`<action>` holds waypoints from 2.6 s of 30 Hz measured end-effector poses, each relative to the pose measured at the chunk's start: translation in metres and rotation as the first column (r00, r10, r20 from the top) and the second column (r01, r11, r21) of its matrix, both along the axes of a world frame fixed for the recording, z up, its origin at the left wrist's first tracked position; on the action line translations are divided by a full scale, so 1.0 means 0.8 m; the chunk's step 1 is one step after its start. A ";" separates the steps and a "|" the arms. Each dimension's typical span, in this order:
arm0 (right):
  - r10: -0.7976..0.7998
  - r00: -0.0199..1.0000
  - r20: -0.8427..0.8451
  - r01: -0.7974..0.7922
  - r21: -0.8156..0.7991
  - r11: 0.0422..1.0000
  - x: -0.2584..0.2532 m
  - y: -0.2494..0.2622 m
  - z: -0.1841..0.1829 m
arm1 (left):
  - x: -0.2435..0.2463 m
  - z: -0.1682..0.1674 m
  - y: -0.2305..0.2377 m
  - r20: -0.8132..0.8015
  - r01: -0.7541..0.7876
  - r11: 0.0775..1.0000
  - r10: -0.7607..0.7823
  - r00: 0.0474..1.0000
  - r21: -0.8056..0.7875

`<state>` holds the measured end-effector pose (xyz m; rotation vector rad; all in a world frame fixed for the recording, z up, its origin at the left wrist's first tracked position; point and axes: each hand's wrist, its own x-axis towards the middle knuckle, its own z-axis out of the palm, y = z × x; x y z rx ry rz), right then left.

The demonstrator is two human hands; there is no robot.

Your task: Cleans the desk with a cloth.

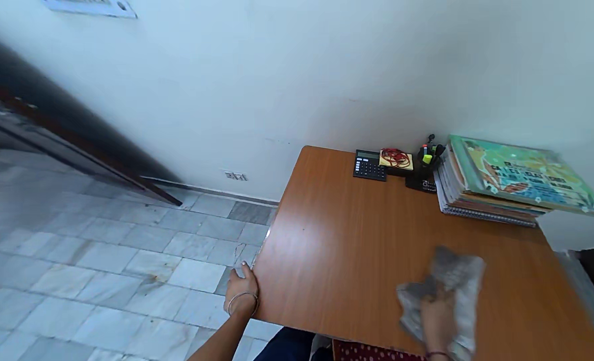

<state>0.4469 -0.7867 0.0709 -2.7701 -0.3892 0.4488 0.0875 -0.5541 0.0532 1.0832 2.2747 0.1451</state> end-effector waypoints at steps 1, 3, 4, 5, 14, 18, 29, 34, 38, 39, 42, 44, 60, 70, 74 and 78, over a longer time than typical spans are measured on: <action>0.091 0.996 -0.011 -0.091 -0.010 0.996 -0.042 0.025 0.004 | 0.001 0.002 -0.001 -0.002 0.004 1.000 -0.004 1.000 -0.019; 0.336 0.942 -0.023 -0.336 0.000 0.942 -0.135 0.066 0.006 | 0.001 0.005 0.001 -0.011 0.015 0.997 -0.016 1.000 -0.070; 0.472 0.881 -0.030 -0.471 0.031 0.881 -0.180 0.081 0.006 | 0.001 0.005 0.002 -0.015 0.017 0.996 -0.018 1.000 -0.087; 0.611 0.791 -0.041 -0.606 0.081 0.791 -0.221 0.091 0.007 | 0.002 0.005 0.003 -0.019 0.018 0.994 -0.021 1.000 -0.108; 0.772 0.625 -0.116 -0.767 0.091 0.635 -0.201 0.118 0.005 | -0.006 0.012 0.005 0.105 0.131 0.971 -0.112 0.988 -0.201; 0.389 0.921 -0.007 -0.388 0.013 0.921 -0.048 0.116 -0.009 | -0.013 0.016 0.005 0.217 0.213 0.950 -0.164 0.962 -0.230; 0.649 0.748 -0.135 -0.659 -0.044 0.751 -0.195 0.179 0.019 | -0.056 -0.013 0.017 0.551 0.364 0.916 -0.217 0.806 -0.171; 0.995 0.061 -0.077 -0.959 0.271 0.080 -0.316 0.177 0.011 | -0.103 0.010 0.003 0.541 0.573 0.792 -0.394 0.743 -0.211; 0.995 -0.041 -0.092 -0.974 0.226 -0.019 -0.289 0.221 0.001 | -0.131 -0.003 -0.001 0.710 0.415 0.876 -0.131 0.692 -0.244; 0.993 0.047 -0.109 -0.982 0.179 0.066 -0.270 0.232 0.004 | -0.129 -0.016 0.003 0.752 0.352 0.895 -0.030 0.658 -0.272; 0.859 0.470 -0.200 -0.873 0.035 0.486 -0.197 0.247 0.010 | -0.136 -0.022 0.009 0.838 0.362 0.872 0.094 0.537 -0.330; 0.666 0.736 -0.119 -0.669 0.021 0.743 -0.136 0.226 -0.005 | -0.137 -0.016 0.012 0.879 0.385 0.876 0.084 0.470 -0.290; 0.550 0.817 -0.174 -0.565 -0.048 0.824 -0.226 0.255 0.032 | -0.095 0.010 0.080 0.839 0.428 0.900 -0.165 0.519 -0.088; 0.603 0.797 0.008 -0.603 0.001 0.797 -0.166 0.232 -0.006 | -0.098 0.017 0.088 0.510 0.822 0.546 -0.759 0.404 0.162; 0.257 0.962 0.094 -0.258 -0.002 0.966 -0.046 0.152 -0.026 | -0.097 0.018 0.077 0.388 0.838 0.493 -0.837 0.386 0.232; 0.047 0.998 0.036 -0.044 -0.077 0.996 -0.002 0.125 -0.021 | -0.096 0.016 0.071 0.302 0.846 0.466 -0.871 0.387 0.260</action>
